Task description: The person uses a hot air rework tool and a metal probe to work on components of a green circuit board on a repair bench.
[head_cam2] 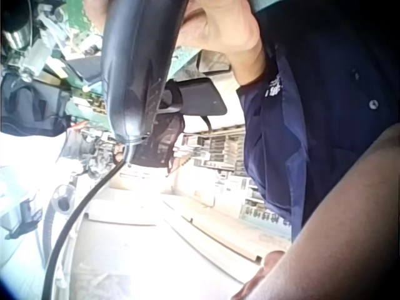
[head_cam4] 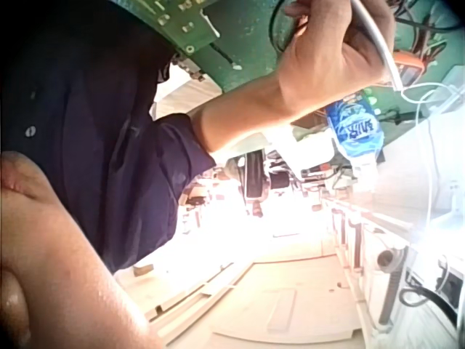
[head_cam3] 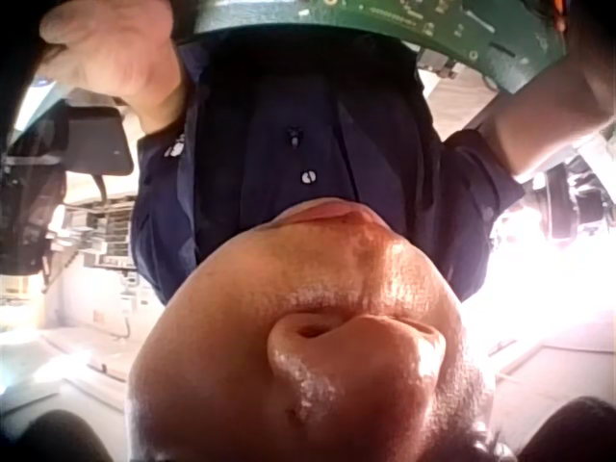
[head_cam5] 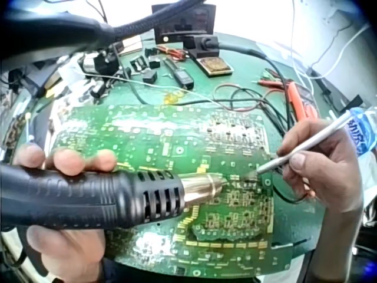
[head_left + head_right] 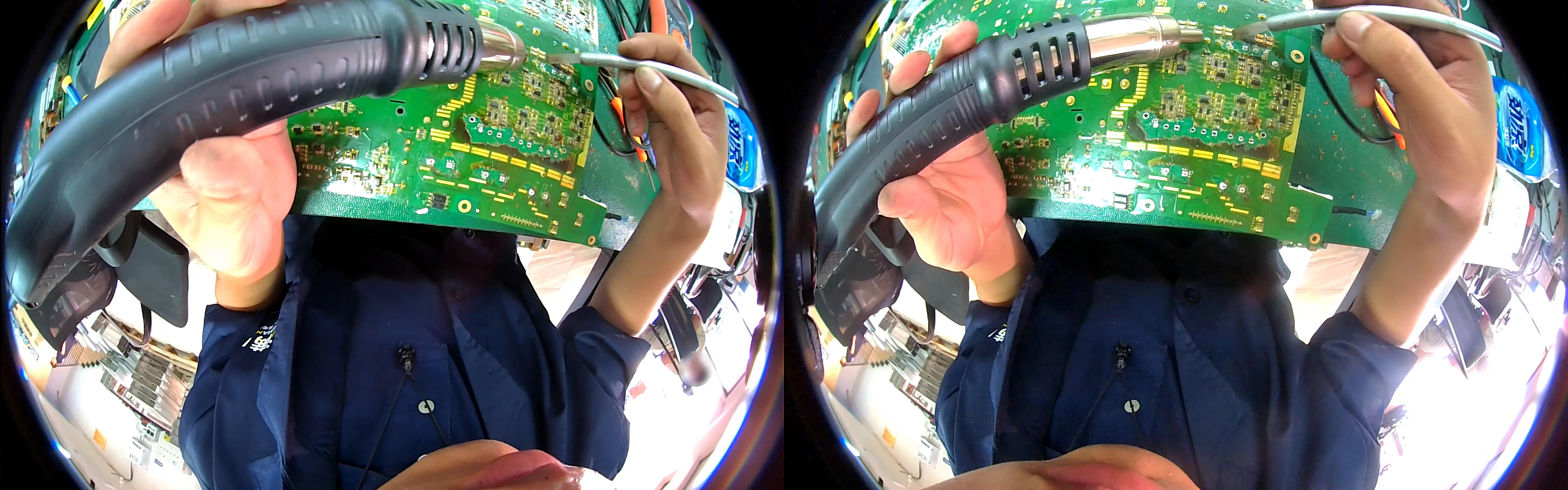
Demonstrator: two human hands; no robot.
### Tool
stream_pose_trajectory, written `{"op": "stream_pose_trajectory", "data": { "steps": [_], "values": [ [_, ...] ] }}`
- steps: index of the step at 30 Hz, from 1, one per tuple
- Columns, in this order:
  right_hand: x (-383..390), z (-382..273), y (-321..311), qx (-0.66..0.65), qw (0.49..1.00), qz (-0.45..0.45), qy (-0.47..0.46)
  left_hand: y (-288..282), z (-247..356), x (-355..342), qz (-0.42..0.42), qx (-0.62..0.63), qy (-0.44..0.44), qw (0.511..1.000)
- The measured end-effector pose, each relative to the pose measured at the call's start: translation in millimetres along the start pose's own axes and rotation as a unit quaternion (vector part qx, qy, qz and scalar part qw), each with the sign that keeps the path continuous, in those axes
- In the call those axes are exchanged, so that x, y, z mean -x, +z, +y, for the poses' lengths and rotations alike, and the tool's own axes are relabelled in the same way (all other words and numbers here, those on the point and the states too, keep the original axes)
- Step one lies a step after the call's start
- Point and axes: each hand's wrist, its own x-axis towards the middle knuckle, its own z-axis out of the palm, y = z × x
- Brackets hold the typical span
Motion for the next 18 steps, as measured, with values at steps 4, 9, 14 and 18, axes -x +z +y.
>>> {"op": "stream_pose_trajectory", "data": {
  "steps": [4,9,14,18],
  "values": [
    [-3,2,3,0.01,1.0,-0.019,-0.008,0,1,1,0.008,-0.006,-0.001,1.0],
    [-3,2,4,-0.009,1.0,-0.009,0.001,-2,-2,-1,-0.008,0.013,0.006,1.0],
    [-9,3,1,-0.028,0.999,-0.027,0.003,-1,0,-1,-0.005,0.004,0.005,1.0],
    [-23,5,-8,-0.008,0.997,-0.07,-0.007,36,-4,-8,-0.007,-0.04,0.049,0.998]
  ]
}}
